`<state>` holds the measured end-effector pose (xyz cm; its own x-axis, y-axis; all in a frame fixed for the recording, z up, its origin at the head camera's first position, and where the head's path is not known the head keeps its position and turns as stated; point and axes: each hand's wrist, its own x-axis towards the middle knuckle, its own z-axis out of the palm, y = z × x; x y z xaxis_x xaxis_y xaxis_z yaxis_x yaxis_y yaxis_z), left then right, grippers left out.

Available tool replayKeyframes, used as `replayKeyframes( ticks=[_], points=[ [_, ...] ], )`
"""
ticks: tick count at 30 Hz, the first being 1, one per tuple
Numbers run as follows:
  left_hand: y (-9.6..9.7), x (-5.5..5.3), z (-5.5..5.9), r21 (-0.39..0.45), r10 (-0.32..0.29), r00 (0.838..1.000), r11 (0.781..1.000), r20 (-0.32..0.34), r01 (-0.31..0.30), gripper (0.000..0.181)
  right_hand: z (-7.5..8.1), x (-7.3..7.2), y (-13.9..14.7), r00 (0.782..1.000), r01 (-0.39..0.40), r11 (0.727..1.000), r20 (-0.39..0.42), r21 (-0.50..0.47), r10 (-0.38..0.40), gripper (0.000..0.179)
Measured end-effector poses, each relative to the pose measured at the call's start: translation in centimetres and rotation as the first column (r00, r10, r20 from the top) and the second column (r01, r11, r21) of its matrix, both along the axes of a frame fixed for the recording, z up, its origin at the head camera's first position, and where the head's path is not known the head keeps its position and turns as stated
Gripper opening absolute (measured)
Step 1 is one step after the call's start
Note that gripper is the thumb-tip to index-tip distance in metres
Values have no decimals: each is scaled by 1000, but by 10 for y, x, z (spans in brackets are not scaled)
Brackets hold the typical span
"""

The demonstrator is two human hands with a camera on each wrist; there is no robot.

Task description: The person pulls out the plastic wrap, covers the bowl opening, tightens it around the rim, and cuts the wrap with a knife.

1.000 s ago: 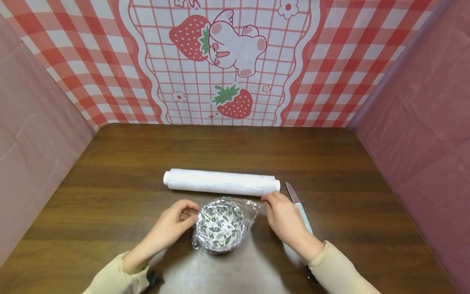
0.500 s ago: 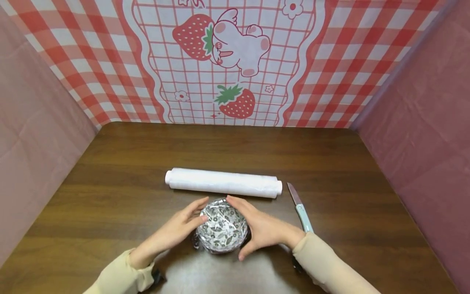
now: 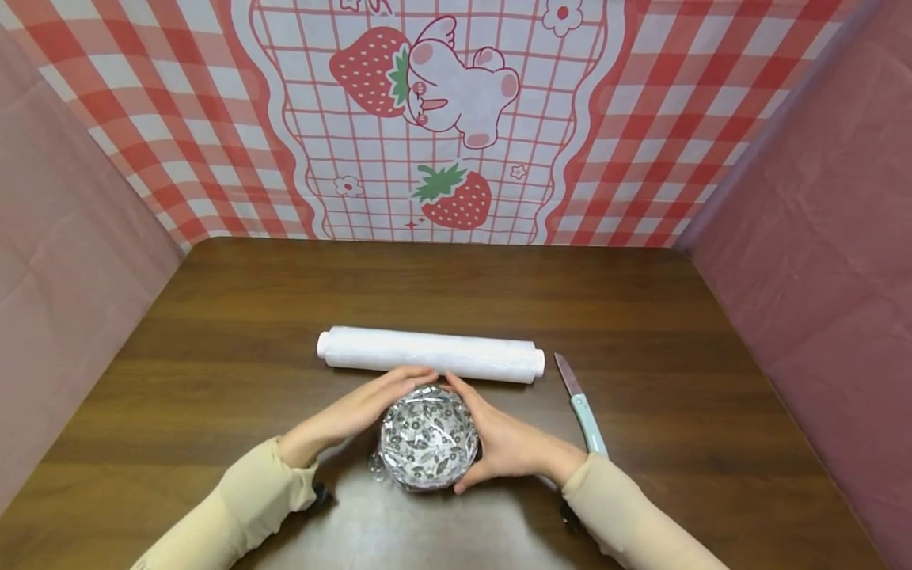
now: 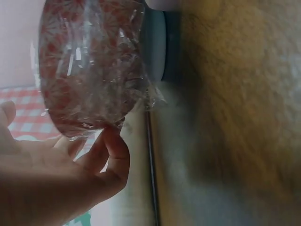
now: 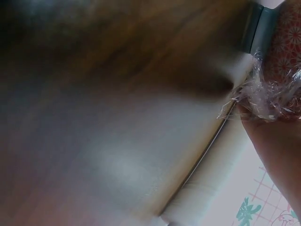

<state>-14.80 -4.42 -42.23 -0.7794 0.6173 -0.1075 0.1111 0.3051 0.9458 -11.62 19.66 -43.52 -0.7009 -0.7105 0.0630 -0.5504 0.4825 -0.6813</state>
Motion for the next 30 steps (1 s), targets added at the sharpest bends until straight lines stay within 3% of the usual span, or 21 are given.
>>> replayKeyframes(
  ticks=[8,15,18,24,27,30],
  points=[
    [-2,-4,-5,4,20,1000,1000,14,-20,45,2,6,6,996,84,992,19,90,-86,124],
    [-22,7,-6,-40,-102,994,994,-26,101,59,8,26,14,977,199,967,-112,158,-183,93],
    [-29,16,-9,-75,-114,992,991,-54,110,70,9,34,13,968,233,957,-134,173,-211,82],
    [-33,32,-11,-167,-98,983,983,-157,71,87,10,44,7,971,237,956,-80,171,-226,76],
    [-31,41,-12,-227,-112,967,972,-229,59,98,8,47,4,973,232,956,-24,182,-231,83],
    [-29,49,-12,-267,-105,960,963,-259,34,102,5,49,1,967,238,955,47,179,-250,95]
  ],
)
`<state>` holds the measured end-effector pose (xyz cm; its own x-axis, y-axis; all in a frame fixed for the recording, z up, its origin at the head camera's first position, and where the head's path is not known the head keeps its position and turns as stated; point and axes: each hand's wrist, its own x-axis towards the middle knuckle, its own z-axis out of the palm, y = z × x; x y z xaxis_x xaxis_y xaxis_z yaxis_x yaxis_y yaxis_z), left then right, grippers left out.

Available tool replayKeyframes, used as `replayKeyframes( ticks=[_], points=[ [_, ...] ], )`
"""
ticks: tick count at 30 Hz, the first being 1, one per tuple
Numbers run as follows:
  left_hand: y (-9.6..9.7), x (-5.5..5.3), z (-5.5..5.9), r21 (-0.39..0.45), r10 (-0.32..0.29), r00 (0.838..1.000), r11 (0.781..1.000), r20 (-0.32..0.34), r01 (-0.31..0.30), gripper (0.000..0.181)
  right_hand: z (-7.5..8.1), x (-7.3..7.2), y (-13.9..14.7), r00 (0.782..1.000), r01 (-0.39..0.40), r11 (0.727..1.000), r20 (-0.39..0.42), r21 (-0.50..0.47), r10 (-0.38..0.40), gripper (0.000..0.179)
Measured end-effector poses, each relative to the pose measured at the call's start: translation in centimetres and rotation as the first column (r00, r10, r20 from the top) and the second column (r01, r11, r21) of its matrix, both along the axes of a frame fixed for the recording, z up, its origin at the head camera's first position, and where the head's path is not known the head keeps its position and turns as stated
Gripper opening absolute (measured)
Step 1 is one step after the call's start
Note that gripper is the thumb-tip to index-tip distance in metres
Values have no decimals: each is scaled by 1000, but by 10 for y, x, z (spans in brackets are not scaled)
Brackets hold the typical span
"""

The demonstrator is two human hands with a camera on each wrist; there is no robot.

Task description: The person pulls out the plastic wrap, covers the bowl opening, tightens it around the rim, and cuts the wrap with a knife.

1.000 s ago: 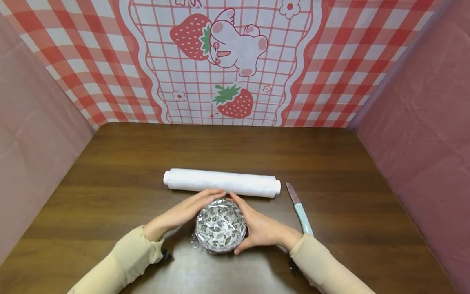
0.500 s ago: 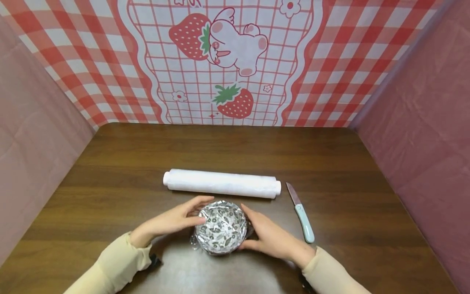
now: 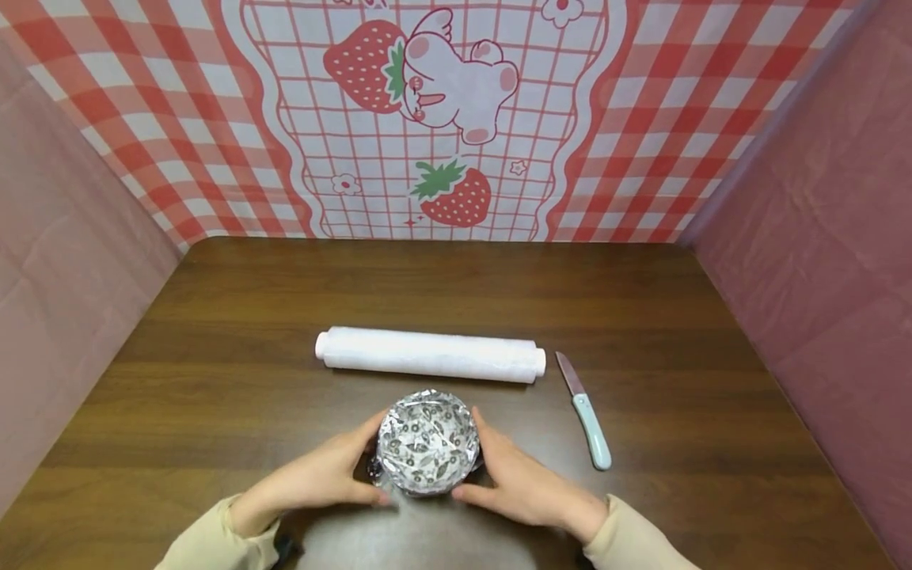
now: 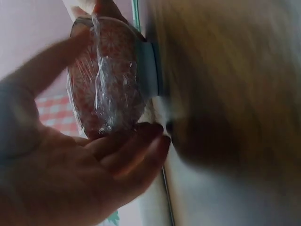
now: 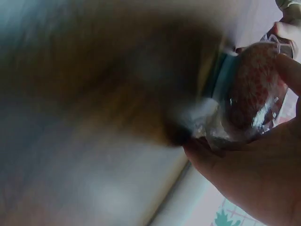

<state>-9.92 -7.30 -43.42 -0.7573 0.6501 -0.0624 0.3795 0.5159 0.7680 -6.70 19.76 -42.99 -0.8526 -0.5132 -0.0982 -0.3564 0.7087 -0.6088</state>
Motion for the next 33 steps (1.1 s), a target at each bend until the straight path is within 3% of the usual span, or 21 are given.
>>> replayKeyframes(
  ticks=[4,9,13,17,20,23,29,33],
  points=[
    [3,2,3,-19,54,998,998,-16,-54,90,-4,1,-5,999,45,998,30,-34,-44,104],
    [6,0,7,-39,109,992,993,-63,-111,67,-7,2,-10,997,72,993,42,-96,-68,100],
    [6,-1,8,-51,121,989,991,-82,-126,62,-2,-1,-8,996,83,991,23,-101,-81,82],
    [7,-5,7,-45,124,988,991,-94,-128,60,6,-9,-4,993,80,995,-88,-62,-85,47],
    [9,-8,6,-42,127,986,990,-106,-132,55,10,-17,-2,991,50,996,-119,-77,-59,29],
    [10,-11,5,-42,133,984,990,-118,-138,48,10,-24,-2,991,43,995,-121,-90,-53,25],
    [12,-15,3,-24,138,981,990,-137,-142,37,5,-32,-7,978,112,992,-171,-63,-121,23],
    [12,-21,2,-7,173,969,984,-174,-177,32,1,-39,-6,971,103,993,-211,-63,-115,18]
  ],
)
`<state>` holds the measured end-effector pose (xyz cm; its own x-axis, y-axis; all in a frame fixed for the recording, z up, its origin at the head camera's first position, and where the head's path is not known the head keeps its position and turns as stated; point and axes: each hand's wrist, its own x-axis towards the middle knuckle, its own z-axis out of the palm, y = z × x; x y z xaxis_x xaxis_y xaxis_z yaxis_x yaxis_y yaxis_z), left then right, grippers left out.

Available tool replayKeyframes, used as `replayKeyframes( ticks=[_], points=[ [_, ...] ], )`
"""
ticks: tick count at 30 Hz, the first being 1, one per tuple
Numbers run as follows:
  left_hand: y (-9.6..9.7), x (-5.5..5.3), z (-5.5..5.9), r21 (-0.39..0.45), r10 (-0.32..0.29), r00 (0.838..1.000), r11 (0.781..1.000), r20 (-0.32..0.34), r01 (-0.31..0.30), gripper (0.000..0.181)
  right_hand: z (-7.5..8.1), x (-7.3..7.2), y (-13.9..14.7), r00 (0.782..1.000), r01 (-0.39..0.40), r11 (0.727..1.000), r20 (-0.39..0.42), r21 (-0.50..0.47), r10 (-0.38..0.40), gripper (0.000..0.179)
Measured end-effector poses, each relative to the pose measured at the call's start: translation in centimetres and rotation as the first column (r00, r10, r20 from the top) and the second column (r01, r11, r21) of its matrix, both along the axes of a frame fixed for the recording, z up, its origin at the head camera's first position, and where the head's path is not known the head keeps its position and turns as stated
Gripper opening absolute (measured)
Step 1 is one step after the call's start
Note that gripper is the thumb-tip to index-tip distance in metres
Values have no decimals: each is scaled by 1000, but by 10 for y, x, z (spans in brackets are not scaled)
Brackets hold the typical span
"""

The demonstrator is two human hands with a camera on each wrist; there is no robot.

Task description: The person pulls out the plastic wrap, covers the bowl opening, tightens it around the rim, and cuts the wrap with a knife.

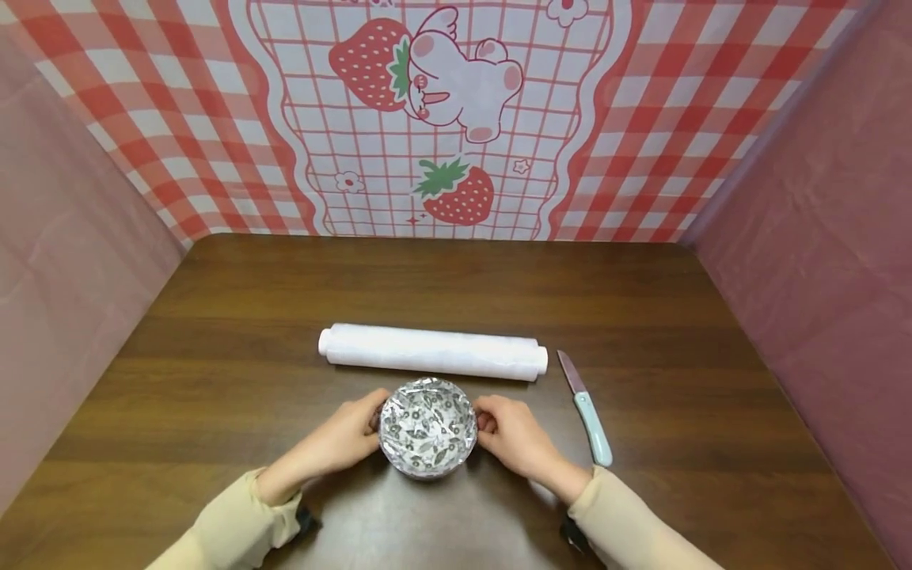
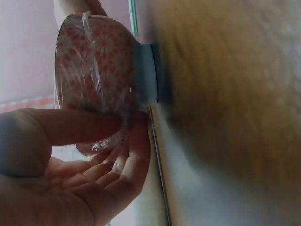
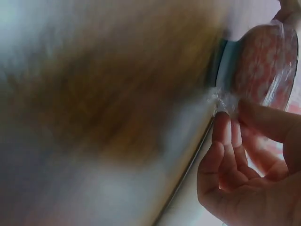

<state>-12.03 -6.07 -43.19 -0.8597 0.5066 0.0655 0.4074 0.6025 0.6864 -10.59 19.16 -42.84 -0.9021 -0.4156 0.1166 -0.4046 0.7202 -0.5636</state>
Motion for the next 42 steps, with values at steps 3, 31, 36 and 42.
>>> replayKeyframes(
  ticks=[3,31,36,42],
  points=[
    [0,-7,0,17,30,999,999,-29,-30,30,-2,-8,1,995,-70,996,-70,56,73,14],
    [-16,-11,8,437,-35,868,873,496,-215,43,0,-13,-2,935,69,945,350,-321,50,33],
    [-14,-18,5,459,-36,862,857,505,-233,44,-3,-17,-3,926,102,924,375,-369,47,33],
    [-12,-22,1,489,-40,860,836,508,-250,44,-7,-20,-2,918,116,894,391,-433,70,32]
  ],
)
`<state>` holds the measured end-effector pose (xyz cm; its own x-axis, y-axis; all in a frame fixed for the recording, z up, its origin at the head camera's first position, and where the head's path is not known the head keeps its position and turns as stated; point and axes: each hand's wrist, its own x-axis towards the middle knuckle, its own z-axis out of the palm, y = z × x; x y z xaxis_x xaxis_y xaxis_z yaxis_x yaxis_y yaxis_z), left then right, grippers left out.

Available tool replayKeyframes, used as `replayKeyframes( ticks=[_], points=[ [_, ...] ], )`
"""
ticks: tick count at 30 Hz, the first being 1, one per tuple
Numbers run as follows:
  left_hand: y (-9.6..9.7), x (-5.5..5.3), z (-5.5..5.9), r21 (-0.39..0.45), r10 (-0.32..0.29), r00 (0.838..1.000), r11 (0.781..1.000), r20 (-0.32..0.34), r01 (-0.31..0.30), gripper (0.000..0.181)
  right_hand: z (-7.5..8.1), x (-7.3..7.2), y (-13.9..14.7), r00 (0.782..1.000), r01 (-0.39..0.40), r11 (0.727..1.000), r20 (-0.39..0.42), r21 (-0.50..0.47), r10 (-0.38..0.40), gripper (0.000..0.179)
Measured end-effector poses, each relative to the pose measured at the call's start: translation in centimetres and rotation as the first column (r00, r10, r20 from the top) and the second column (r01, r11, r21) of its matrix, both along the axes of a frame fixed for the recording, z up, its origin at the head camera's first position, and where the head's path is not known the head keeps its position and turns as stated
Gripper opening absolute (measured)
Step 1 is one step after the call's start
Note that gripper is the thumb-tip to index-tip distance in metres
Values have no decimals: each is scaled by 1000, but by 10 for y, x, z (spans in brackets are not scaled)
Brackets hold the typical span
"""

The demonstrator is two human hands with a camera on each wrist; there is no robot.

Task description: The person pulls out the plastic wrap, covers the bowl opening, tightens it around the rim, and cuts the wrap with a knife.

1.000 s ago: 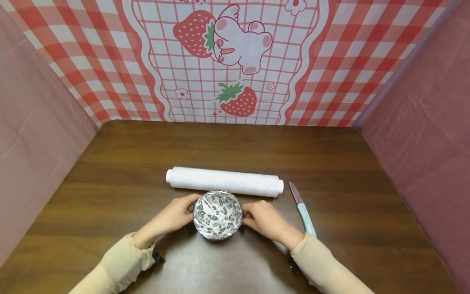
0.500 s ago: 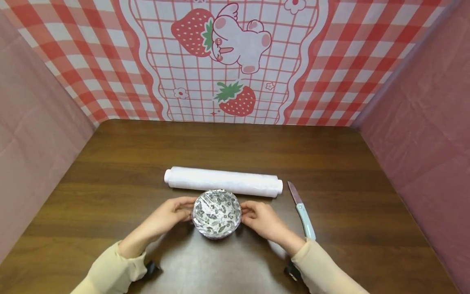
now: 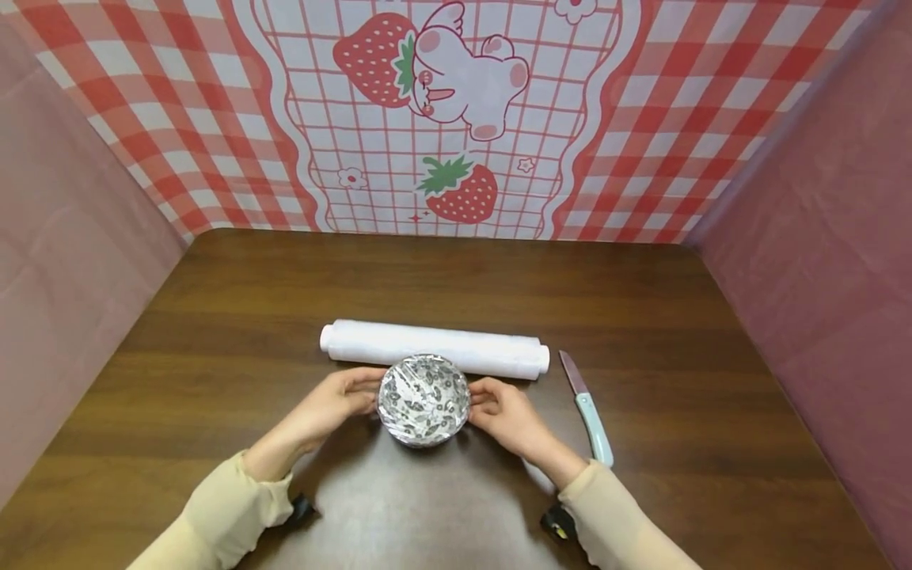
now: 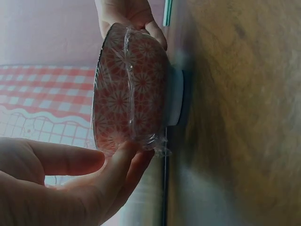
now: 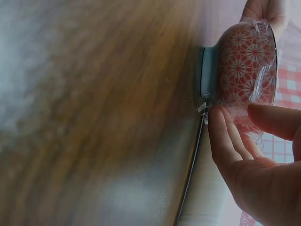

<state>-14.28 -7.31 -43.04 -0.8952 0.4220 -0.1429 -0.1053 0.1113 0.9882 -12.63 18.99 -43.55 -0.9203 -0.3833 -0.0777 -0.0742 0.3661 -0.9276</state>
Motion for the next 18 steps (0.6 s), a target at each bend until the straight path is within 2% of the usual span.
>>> replayKeyframes(
  ticks=[3,12,14,18],
  points=[
    [3,-2,-1,-8,2,1000,1000,-7,-2,44,-1,0,2,1000,11,1000,-9,-12,-11,30],
    [7,-14,-1,54,27,998,998,-52,-24,43,-3,-12,0,995,86,996,-48,10,-85,30],
    [6,-14,-1,71,29,997,997,-77,-24,42,-2,-14,0,996,83,997,-36,3,-83,32],
    [7,-14,-2,49,51,997,998,-64,-48,43,2,-14,-1,997,74,996,28,-50,-73,36]
  ],
)
